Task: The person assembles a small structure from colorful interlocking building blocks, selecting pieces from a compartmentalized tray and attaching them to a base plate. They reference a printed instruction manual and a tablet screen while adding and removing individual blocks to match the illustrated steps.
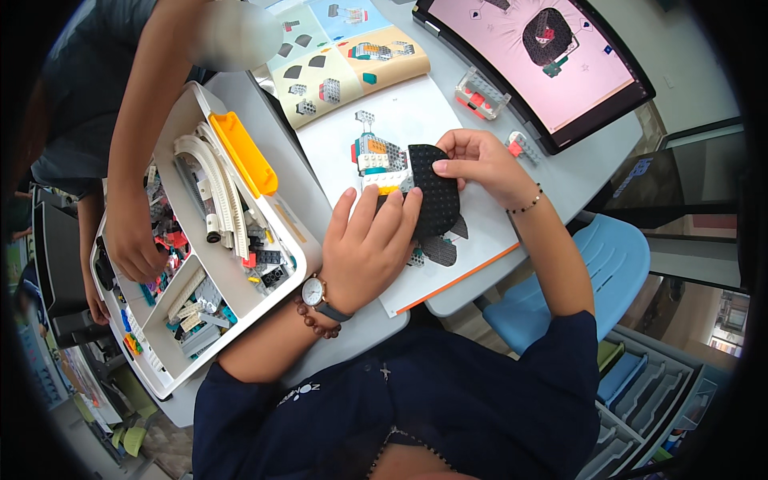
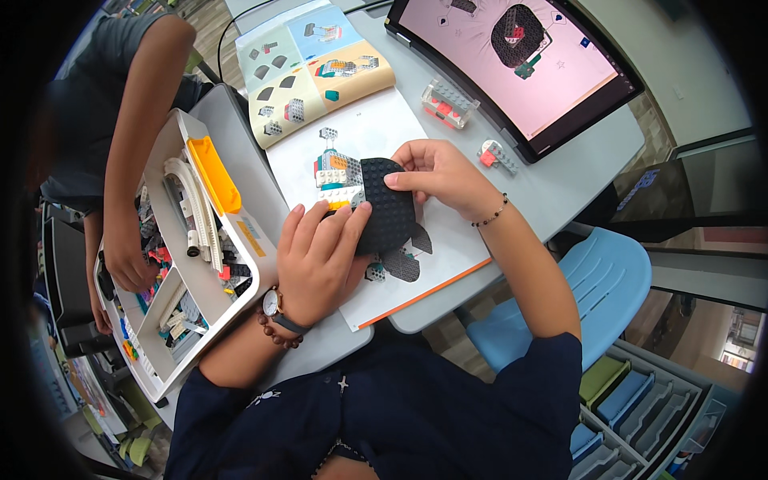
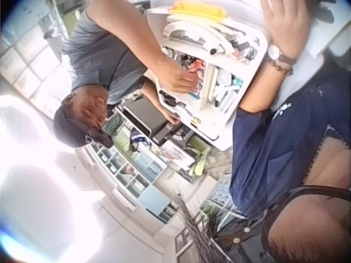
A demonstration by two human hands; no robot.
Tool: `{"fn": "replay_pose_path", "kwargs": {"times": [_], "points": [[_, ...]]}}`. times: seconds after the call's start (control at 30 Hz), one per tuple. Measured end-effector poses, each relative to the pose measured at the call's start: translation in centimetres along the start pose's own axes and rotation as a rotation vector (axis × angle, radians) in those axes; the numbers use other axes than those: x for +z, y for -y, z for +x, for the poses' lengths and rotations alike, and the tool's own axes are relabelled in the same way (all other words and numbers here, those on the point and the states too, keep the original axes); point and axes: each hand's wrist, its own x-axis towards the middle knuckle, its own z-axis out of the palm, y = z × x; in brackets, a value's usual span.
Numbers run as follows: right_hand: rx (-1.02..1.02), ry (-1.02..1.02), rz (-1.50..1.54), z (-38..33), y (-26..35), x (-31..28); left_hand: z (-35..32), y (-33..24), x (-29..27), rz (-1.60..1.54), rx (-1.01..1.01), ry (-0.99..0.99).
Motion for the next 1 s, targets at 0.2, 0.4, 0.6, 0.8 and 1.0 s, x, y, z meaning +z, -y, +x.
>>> {"fn": "replay_pose_path", "kwargs": {"times": [0.2,0.4,0.6,0.8,1.0], "points": [[0.009,0.027,-0.043,0.0,0.1,-0.2,0.3,0.0,0.1,0.03,-0.002,0.0],[0.051,0.035,-0.083,-0.3,0.4,0.2,-0.1,-0.1,0.7,0.157,0.039,-0.018],[0.07,0.009,-0.142,-0.7,0.9,0.7,-0.1,-0.3,0.8,0.184,0.044,-0.018],[0.022,-0.092,-0.415,-1.4,2.1,0.1,0.1,-0.2,0.4,0.069,-0.003,0.026],[-0.063,-0.309,-0.946,-7.7,2.5,-4.1,-0.3,-0.8,-0.7,-0.009,-0.063,0.041]]}}
